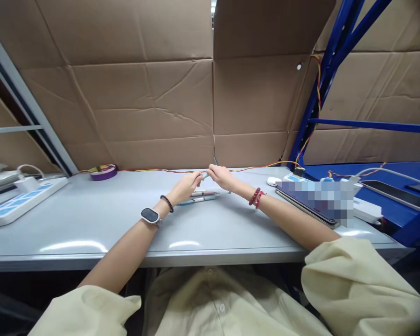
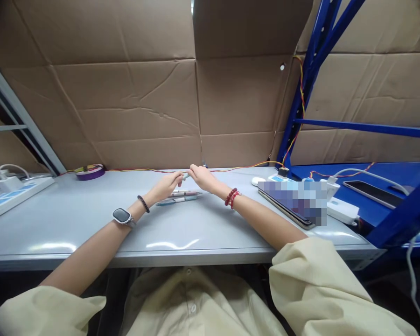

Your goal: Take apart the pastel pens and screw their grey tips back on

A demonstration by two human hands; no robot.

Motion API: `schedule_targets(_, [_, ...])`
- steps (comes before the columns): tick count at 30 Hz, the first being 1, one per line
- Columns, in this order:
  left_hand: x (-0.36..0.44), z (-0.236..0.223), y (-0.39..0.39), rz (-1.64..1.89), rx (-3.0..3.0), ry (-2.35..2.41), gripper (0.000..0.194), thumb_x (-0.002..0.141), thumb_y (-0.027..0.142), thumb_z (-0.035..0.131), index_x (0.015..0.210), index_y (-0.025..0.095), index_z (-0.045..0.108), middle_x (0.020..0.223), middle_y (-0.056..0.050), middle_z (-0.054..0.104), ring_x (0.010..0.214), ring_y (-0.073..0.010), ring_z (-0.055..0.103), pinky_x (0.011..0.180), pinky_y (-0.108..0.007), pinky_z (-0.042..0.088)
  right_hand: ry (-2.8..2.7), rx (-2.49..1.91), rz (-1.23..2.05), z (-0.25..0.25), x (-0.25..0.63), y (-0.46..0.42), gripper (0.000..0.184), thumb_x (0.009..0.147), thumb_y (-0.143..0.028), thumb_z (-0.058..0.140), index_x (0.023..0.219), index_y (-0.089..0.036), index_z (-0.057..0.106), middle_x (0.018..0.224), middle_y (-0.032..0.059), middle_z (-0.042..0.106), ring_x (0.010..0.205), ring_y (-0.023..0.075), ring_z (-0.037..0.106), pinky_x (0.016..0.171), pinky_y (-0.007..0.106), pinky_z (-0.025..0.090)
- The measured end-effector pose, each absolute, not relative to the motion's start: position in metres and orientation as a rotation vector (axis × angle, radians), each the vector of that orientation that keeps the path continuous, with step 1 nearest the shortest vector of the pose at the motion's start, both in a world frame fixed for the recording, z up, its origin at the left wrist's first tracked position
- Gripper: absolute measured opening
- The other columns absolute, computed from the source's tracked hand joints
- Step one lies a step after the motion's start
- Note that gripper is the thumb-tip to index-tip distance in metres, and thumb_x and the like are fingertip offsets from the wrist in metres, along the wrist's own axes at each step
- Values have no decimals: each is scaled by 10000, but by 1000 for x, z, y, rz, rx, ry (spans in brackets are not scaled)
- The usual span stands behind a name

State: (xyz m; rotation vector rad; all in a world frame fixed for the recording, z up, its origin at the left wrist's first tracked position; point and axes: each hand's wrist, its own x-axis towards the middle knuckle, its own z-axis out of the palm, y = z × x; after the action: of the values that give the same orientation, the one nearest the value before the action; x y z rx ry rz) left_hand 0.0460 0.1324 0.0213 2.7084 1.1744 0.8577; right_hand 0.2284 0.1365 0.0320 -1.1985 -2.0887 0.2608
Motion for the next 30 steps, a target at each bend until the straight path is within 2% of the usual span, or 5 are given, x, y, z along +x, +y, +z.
schedule_targets(2, [42,21,135,833,2692,1161,310,937,298,243,774,193,484,649,5,544,608,-144,516,618,-259,395,-2125,-1164,322,29,229,137,230,872,-380,443,744,-193,484,690,-10,525,604,115,446,567,220,320])
schedule_targets(8, [39,21,134,774,2680,1145,323,919,337,272,733,200,498,616,8,508,576,-151,473,591,-269,360,-2129,-1161,458,24,232,141,510,905,-529,257,565,-183,412,527,-22,402,486,103,376,481,236,271])
schedule_targets(14, [37,25,135,783,2639,1172,379,918,323,227,803,186,561,624,-7,499,596,-165,484,609,-283,370,-2154,-1085,588,31,236,139,314,794,-482,543,773,-169,549,737,3,583,601,98,495,521,199,346])
schedule_targets(19, [36,23,134,780,2633,1131,302,904,305,284,816,197,552,613,13,489,586,-151,465,601,-268,358,-2114,-1110,640,28,237,138,545,874,-560,325,603,-144,551,554,18,542,505,100,480,527,225,371])
schedule_targets(30, [33,22,137,814,2532,1077,297,910,285,276,950,193,556,567,44,444,516,-115,427,539,-231,352,-2065,-894,689,31,247,152,219,687,-322,660,810,-141,658,836,55,685,803,168,621,732,276,457])
